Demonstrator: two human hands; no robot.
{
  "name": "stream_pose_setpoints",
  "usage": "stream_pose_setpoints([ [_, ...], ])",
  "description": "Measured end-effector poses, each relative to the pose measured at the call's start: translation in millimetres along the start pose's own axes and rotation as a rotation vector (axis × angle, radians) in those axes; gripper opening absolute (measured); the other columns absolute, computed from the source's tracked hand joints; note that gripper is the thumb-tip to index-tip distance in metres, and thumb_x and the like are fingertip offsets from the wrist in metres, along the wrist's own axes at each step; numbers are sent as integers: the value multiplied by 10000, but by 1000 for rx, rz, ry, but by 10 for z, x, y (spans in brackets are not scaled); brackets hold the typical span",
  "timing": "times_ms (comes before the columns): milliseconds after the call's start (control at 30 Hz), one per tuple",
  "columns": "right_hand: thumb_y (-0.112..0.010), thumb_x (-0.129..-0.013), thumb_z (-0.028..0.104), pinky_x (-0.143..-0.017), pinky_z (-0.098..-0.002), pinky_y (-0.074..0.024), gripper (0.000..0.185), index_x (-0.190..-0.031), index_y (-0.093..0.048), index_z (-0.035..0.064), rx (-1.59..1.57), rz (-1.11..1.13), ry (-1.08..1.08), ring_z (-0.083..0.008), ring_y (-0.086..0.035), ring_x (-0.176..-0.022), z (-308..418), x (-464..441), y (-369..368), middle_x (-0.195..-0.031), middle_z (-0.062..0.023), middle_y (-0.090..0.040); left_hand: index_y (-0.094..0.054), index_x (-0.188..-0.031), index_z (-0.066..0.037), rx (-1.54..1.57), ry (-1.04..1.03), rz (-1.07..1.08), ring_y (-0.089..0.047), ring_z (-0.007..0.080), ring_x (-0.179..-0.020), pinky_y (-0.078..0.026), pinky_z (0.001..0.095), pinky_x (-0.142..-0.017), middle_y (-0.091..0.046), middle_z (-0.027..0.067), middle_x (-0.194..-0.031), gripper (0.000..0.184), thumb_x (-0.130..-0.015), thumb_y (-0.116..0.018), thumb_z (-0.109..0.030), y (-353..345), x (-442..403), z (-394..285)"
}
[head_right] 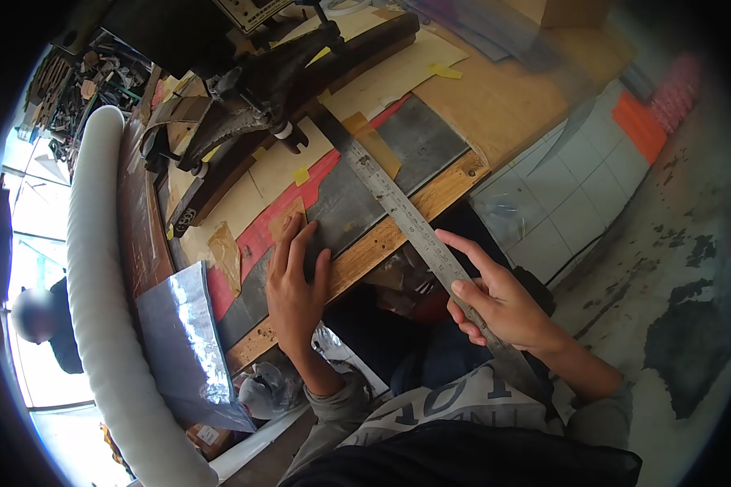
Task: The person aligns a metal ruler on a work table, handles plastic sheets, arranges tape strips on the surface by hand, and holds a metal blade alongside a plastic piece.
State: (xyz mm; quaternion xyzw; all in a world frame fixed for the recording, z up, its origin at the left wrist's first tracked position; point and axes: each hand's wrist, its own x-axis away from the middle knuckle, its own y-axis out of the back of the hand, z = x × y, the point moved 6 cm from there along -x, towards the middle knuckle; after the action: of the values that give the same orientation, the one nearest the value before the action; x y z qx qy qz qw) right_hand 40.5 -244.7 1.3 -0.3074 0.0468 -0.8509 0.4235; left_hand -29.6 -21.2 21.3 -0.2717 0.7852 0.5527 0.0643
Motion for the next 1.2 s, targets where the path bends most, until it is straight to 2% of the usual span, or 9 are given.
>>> stream_pose_setpoints([
  [67,-391,-1018,112,-426,-212,-423,533,-1503,-191,208,-3,0,-4,-62,-461,-500,5,-1,4,-689,-44,-521,-593,-1185,-59,-36,-25,-9,-553,303,-1181,-460,408,-927,-546,135,-1319,378,-838,-689,-173,-11,6,2],
  [767,-384,-1016,94,-429,-213,-424,530,-1494,-186,207,-11,6,-16,-66,-469,-507,36,-9,3,-691,-51,-525,-591,-1203,-65,-31,-13,-2,-553,298,-1181,-454,408,-936,-544,131,-1323,389,-845,-683,-187,-17,12,14],
  [867,-384,-1016,94,-430,-214,-424,529,-1492,-184,205,-1,8,-20,-68,-473,-509,55,-6,0,-692,-54,-527,-593,-1200,-44,10,9,8,-542,344,-1202,-447,424,-971,-545,160,-1324,364,-855,-655,-143,0,-1,-2],
  [1200,-395,-1017,103,-440,-221,-429,523,-1487,-190,208,-7,20,-14,-77,-486,-518,27,-27,13,-701,-58,-539,-591,-1204,-49,15,16,18,-534,345,-1211,-439,425,-978,-537,162,-1332,369,-853,-657,-144,-1,-1,1],
])
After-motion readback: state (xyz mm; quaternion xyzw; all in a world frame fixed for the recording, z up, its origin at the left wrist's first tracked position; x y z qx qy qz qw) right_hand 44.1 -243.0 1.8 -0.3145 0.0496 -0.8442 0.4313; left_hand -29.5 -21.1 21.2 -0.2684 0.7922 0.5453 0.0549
